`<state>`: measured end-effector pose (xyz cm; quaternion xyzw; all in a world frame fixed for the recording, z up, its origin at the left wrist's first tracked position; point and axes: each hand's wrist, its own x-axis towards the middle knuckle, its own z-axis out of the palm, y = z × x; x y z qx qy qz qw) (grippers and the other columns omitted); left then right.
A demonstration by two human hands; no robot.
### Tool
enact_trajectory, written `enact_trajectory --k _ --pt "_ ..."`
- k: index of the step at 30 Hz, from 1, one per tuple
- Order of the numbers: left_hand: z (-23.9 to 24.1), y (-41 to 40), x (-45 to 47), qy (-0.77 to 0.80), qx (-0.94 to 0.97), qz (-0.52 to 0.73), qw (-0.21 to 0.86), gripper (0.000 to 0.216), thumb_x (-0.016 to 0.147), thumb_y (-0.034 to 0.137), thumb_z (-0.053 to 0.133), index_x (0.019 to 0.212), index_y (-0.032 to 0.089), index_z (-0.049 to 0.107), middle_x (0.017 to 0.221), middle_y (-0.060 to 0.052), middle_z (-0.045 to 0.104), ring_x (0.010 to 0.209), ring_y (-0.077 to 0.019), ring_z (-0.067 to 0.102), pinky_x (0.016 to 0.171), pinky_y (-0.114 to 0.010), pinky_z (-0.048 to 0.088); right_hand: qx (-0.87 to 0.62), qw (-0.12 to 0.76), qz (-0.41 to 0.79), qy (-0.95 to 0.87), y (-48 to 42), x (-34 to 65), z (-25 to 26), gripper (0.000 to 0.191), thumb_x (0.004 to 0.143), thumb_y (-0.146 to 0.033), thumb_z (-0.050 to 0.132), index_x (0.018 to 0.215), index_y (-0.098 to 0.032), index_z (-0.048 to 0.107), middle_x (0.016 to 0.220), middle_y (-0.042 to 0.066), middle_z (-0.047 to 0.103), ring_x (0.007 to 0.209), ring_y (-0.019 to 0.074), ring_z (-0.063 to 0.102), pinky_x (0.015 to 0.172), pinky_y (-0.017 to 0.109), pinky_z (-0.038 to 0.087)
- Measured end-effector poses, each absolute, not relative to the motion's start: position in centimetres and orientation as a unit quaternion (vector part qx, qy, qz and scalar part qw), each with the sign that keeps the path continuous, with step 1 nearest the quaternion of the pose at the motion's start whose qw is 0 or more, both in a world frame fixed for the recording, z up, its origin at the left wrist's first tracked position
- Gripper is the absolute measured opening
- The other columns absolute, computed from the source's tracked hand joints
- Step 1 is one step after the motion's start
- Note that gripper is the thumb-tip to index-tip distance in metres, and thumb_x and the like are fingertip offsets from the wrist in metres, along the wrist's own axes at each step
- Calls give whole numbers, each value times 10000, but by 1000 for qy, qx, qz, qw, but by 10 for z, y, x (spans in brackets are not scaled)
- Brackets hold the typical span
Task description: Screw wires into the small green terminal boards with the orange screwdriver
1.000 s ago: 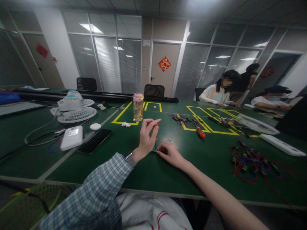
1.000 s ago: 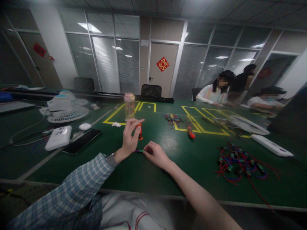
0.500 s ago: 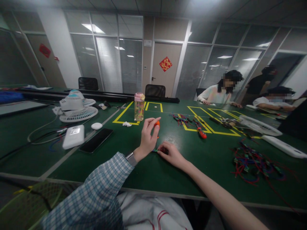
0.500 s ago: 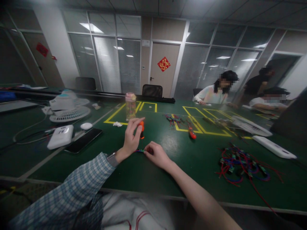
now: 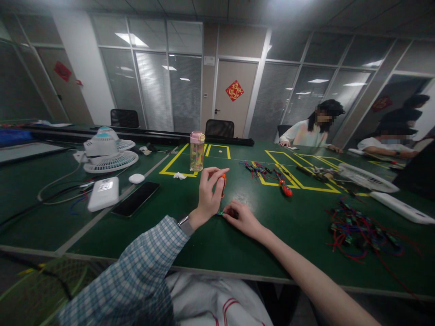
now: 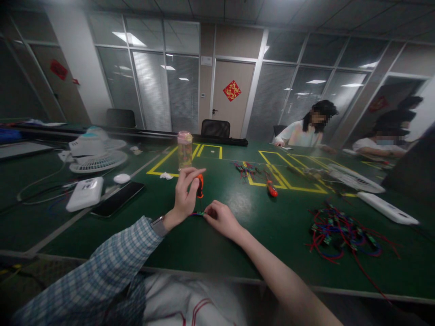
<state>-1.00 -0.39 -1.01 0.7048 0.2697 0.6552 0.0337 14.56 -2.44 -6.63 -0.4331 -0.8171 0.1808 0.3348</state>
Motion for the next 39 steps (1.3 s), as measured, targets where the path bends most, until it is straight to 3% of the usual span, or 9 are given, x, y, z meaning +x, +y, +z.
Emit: enact_trajectory --k 8,15,23,32,37,39 --pt "-8 -4 -9 256 715 649 53 297 962 188 375 1185 194 572 991 -57 632 924 -165 561 844 -321 440 -431 336 177 -818 -23 147 -69 31 795 -131 608 809 -158 617 736 -2 538 637 122 506 589 236 406" --pt "-11 -3 -10 280 700 657 5 200 889 289 566 1059 225 650 874 -23 488 833 -151 509 780 -298 447 -434 335 176 -818 -23 147 -69 49 788 -118 608 810 -161 615 736 -4 539 645 123 508 598 239 409" --pt "-10 -4 -11 254 717 646 56 339 971 218 339 1231 197 554 1056 -71 566 984 -167 542 869 -320 449 -427 336 178 -820 -22 148 -70 26 804 -137 602 810 -159 615 741 -1 538 639 122 508 594 239 409" --pt "-11 -2 -9 300 689 660 6 249 855 334 620 1072 212 614 898 -28 491 849 -161 516 791 -298 466 -430 332 178 -821 -23 147 -68 38 799 -129 605 812 -164 614 747 0 543 644 125 508 596 239 407" --pt "-11 -4 -12 272 712 646 34 307 969 271 358 1162 195 585 1016 -67 532 964 -176 529 861 -322 449 -430 331 178 -821 -23 147 -69 29 802 -135 604 815 -158 615 740 1 539 640 125 508 590 238 405" --pt "-10 -4 -12 258 717 645 48 321 973 237 331 1180 190 572 1050 -70 561 983 -174 537 870 -322 442 -428 333 176 -822 -22 148 -71 28 804 -139 603 817 -160 614 740 -1 537 639 123 504 590 238 405"
